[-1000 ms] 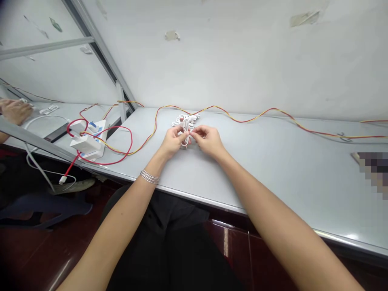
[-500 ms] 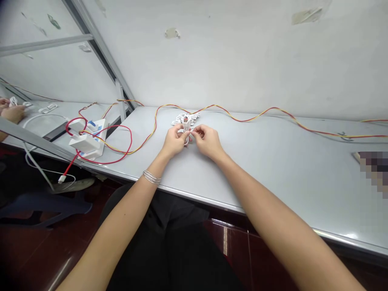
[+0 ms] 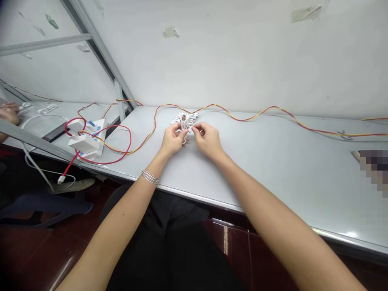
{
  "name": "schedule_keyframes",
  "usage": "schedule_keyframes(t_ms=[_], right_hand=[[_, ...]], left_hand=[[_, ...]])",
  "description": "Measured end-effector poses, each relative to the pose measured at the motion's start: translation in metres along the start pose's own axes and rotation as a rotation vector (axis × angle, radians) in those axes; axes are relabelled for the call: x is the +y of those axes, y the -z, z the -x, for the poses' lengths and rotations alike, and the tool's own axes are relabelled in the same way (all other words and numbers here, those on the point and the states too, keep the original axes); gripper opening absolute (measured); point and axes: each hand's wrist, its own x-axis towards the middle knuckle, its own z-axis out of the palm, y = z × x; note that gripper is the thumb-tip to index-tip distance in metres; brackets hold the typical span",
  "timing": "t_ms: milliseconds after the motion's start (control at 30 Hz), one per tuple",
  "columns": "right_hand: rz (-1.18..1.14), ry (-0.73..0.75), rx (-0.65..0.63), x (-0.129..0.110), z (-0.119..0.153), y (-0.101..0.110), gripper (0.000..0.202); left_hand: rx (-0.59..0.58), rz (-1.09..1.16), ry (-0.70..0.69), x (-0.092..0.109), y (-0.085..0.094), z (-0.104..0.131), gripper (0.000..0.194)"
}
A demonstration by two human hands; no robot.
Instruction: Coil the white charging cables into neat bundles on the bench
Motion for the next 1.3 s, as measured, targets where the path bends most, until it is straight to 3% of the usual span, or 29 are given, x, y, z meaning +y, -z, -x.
schedule_keyframes(t_ms=[300,733,967,1100,1300], right_hand=[[-0.028,0.137,-0.077,-0.001,0.004,0.003,0.018],[0.096,0.367,-0.009,0.008,-0.001,0.004,0.011],[0.14,0.265,0.013,0.002,0.001,0.001,0.014],[0.063,0.127,0.045,0.0,0.001,-0.002,0.018],[-0.156,-0.162,-0.009,0.001,0.0,-0.004,0.02]], left_hand=[[-0.033,0.215,0.102,0.016,0.003,0.004,0.005],[-0.197,0.291,0.233,0.022,0.008,0.007,0.011],[-0.207,0.311,0.255,0.018,0.007,0.005,0.015],[-0.212,0.368,0.216,0.011,0.007,0.003,0.019],[-0.221,0.29,0.083,0.004,0.007,0.0,0.012]])
